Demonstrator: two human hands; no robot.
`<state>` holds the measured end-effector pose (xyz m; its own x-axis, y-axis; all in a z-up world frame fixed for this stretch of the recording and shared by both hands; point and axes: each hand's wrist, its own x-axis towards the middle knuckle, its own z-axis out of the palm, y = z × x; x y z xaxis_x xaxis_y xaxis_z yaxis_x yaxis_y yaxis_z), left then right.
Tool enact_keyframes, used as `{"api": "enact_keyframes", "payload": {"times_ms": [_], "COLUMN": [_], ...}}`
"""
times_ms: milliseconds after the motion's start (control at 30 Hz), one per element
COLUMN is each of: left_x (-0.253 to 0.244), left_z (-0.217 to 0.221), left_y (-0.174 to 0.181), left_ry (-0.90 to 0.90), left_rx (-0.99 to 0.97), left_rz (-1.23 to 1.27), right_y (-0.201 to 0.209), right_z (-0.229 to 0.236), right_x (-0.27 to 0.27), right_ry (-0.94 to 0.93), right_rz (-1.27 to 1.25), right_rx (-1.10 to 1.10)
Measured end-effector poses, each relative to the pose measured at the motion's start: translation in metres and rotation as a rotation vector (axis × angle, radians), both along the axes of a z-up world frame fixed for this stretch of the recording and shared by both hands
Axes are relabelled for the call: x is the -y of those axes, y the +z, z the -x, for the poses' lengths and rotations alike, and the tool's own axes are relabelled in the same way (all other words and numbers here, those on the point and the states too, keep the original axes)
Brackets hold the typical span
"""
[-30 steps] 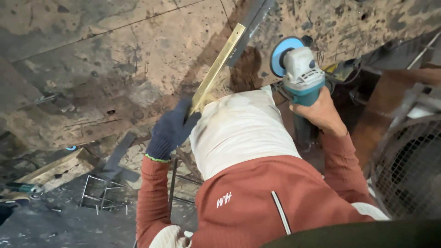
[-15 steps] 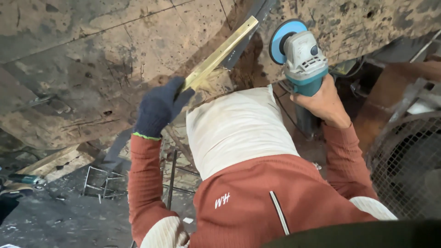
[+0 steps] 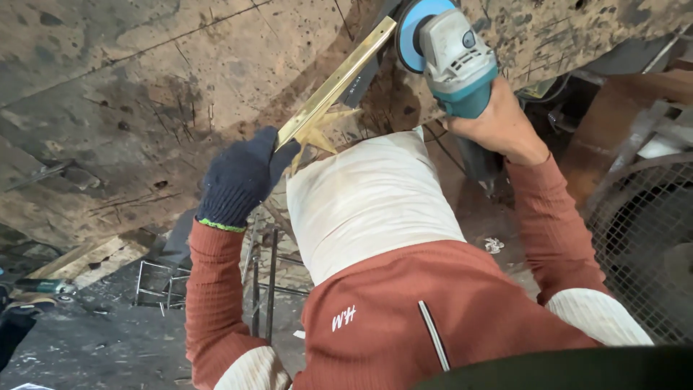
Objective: The recorder uses an angle grinder to polish and smooth the edges of a star-shaped metal object on a workshop bench.
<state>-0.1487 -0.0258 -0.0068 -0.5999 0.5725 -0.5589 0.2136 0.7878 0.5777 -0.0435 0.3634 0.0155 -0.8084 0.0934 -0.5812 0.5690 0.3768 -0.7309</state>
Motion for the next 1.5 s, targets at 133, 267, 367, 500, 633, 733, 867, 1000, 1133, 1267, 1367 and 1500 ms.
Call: {"api": "enact_keyframes", "payload": {"times_ms": [133, 267, 367, 500, 633, 733, 867, 1000, 1133, 1267, 1367, 1500], "left_x": [-0.005, -0.01, -0.014, -0.019, -0.024, -0.028, -0.029, -0.036, -0.04, -0.044, -0.044, -0.043], "left_z": [-0.003, -0.005, -0.006, -0.008, -0.015, -0.02, -0.028, -0.027, -0.029, -0.033, -0.039, -0.042], "left_y": [0.006, 0.011, 0.016, 0.025, 0.034, 0.038, 0.04, 0.043, 0.049, 0.054, 0.049, 0.042], "left_ry": [0.008, 0.024, 0.032, 0.056, 0.054, 0.076, 0.06, 0.085, 0.079, 0.118, 0.14, 0.141], "left_rx": [-0.01, 0.028, 0.035, -0.001, -0.047, -0.125, -0.168, -0.098, -0.051, -0.03, -0.036, -0.022], "left_rz": [0.025, 0.114, 0.129, 0.108, 0.137, 0.087, 0.122, 0.209, 0.259, 0.244, 0.213, 0.218], "right_y": [0.004, 0.004, 0.008, 0.009, 0.015, 0.02, 0.025, 0.028, 0.028, 0.032, 0.033, 0.028], "right_z": [0.015, 0.021, 0.027, 0.03, 0.037, 0.045, 0.057, 0.065, 0.07, 0.073, 0.076, 0.076], "right_x": [-0.002, -0.002, 0.0, 0.003, 0.01, 0.01, 0.001, -0.018, -0.018, 0.001, 0.01, 0.003], "right_ry": [0.039, 0.044, 0.061, 0.112, 0.14, 0.229, 0.283, 0.275, 0.349, 0.378, 0.455, 0.49], "right_rz": [-0.01, 0.03, 0.024, -0.001, 0.026, 0.053, 0.041, -0.061, -0.172, -0.013, 0.04, -0.053], "right_rx": [-0.017, -0.013, -0.007, 0.024, -0.021, 0.054, 0.168, 0.153, 0.228, 0.17, 0.113, 0.221]}}
